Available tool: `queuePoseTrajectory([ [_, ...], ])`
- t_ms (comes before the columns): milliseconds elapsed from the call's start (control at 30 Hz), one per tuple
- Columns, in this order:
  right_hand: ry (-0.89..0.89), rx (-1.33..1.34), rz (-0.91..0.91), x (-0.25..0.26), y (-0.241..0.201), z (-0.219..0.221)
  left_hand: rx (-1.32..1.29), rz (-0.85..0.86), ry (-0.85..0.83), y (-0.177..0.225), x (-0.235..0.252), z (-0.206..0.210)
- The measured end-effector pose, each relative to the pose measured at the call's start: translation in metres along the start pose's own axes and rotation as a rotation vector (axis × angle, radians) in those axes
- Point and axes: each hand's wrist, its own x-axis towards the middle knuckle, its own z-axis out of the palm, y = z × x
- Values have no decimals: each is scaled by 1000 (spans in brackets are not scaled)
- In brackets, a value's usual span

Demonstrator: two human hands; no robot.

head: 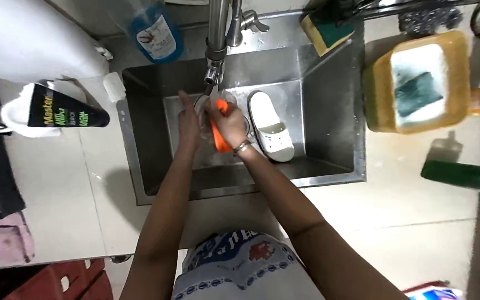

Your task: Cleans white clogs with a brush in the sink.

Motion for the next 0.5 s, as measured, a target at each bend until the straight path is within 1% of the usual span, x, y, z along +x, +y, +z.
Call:
queuePoseTrajectory([
  [133, 69, 143, 72, 43, 0, -40, 223, 113, -45, 30, -21, 30],
  [167, 78, 162, 61, 48, -6, -44, 254, 132, -59, 36, -17, 34],
  [200, 86, 166, 34, 42, -10, -44, 255, 146, -64, 39, -11, 35],
  [267, 79, 143, -31, 7, -11, -33, 166, 179, -58, 39, -5, 36],
  [333, 76, 102, -39, -24, -5, -26, 1, 140, -110, 37, -6, 34],
  [367, 82, 89, -33, -27, -4, -27, -74, 108, -146, 33, -7, 34],
  [433, 79, 77, -17, -9, -13, -36, -151, 100, -214, 19, -9, 34],
  [500, 83, 43, -1, 22, -24, -43, -165, 96, -235, 10, -11, 31],
])
